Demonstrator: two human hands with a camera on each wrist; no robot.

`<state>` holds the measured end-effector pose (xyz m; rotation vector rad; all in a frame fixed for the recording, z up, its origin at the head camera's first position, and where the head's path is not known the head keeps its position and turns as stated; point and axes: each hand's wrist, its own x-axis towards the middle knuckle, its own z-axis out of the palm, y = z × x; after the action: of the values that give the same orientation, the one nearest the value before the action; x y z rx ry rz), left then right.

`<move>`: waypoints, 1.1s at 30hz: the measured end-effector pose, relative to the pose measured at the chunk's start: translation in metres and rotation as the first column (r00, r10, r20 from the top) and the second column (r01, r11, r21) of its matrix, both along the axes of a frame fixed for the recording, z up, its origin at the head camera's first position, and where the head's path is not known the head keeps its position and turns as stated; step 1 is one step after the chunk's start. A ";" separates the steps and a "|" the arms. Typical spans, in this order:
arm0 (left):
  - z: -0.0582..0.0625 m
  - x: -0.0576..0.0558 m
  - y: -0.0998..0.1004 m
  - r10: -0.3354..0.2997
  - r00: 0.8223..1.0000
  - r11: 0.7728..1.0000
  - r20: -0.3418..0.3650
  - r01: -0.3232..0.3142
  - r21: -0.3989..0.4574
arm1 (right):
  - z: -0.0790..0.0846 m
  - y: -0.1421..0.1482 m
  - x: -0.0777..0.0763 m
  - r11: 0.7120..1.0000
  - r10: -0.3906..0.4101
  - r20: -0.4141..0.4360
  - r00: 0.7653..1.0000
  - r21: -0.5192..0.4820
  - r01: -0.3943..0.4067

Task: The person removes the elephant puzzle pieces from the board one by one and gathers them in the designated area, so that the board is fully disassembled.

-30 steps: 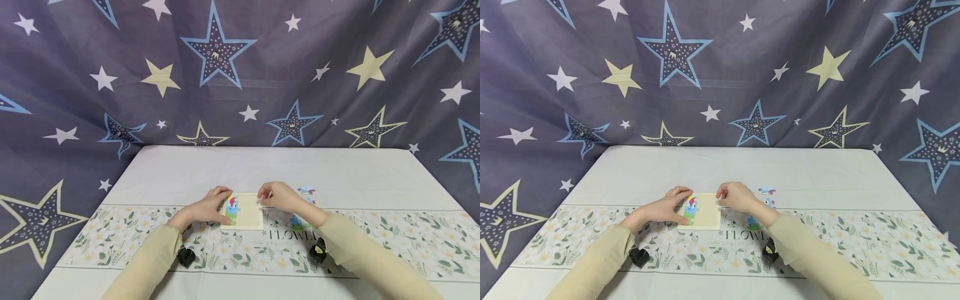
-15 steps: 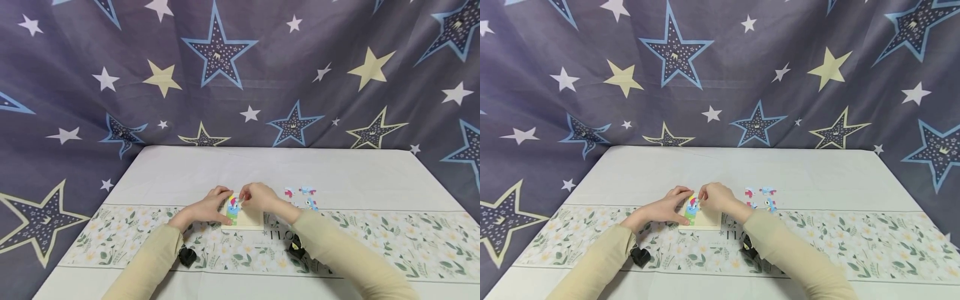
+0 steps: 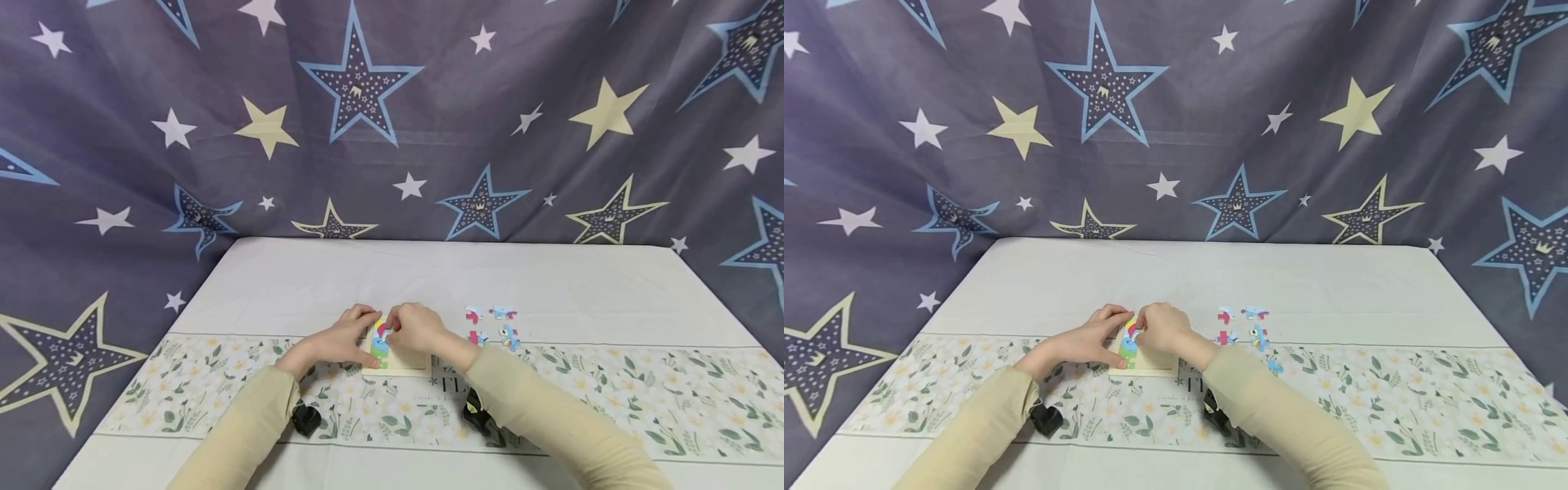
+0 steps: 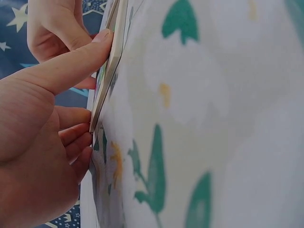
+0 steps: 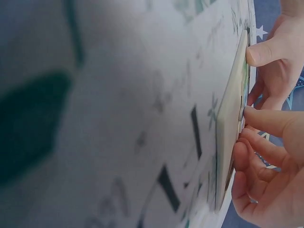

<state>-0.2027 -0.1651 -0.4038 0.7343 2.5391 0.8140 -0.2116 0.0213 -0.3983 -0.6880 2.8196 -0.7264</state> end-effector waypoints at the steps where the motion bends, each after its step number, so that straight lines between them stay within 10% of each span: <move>1: 0.000 0.000 0.000 -0.001 1.000 1.000 -0.003 0.001 -0.003 | 0.000 0.000 0.000 1.000 -0.004 0.001 1.000 0.003 0.004; 33: -0.004 -0.005 0.000 0.001 1.000 1.000 -0.003 -0.001 -0.013 | 0.001 -0.006 -0.002 0.999 -0.006 -0.062 0.998 0.049 0.009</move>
<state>-0.2077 -0.1652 -0.4083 0.7309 2.5447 0.7958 -0.2131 0.0156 -0.3975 -0.7031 2.8867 -0.6451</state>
